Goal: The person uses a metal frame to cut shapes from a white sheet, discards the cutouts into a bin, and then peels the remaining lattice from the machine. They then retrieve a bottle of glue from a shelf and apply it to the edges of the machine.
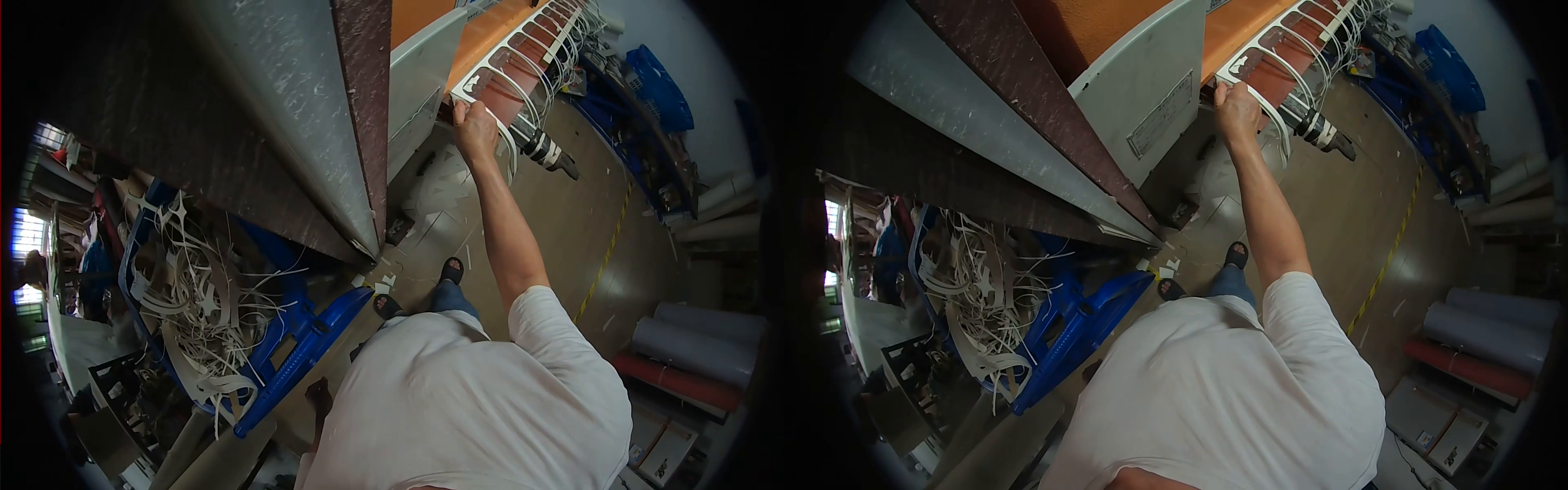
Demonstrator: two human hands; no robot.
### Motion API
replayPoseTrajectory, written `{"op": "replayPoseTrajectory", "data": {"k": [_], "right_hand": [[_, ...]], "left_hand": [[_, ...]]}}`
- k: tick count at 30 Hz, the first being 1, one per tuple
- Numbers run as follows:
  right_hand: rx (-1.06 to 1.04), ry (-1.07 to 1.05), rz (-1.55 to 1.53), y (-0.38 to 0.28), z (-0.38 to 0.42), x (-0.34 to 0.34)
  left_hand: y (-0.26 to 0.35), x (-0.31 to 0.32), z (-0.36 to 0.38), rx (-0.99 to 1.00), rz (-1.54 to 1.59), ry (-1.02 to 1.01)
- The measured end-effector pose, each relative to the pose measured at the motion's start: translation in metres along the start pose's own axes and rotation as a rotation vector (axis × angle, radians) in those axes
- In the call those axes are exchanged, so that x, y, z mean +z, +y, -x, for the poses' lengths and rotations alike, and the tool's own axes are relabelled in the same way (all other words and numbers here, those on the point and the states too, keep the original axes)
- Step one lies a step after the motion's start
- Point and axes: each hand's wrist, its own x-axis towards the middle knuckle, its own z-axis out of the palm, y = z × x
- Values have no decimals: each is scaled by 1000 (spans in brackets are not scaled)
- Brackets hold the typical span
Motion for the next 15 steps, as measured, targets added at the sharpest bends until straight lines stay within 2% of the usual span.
{"op": "replayPoseTrajectory", "data": {"k": [15], "right_hand": [[9, 8, -17, -3, 1, 12]], "left_hand": [[2, -1, -1, 12, -10, -30]]}}
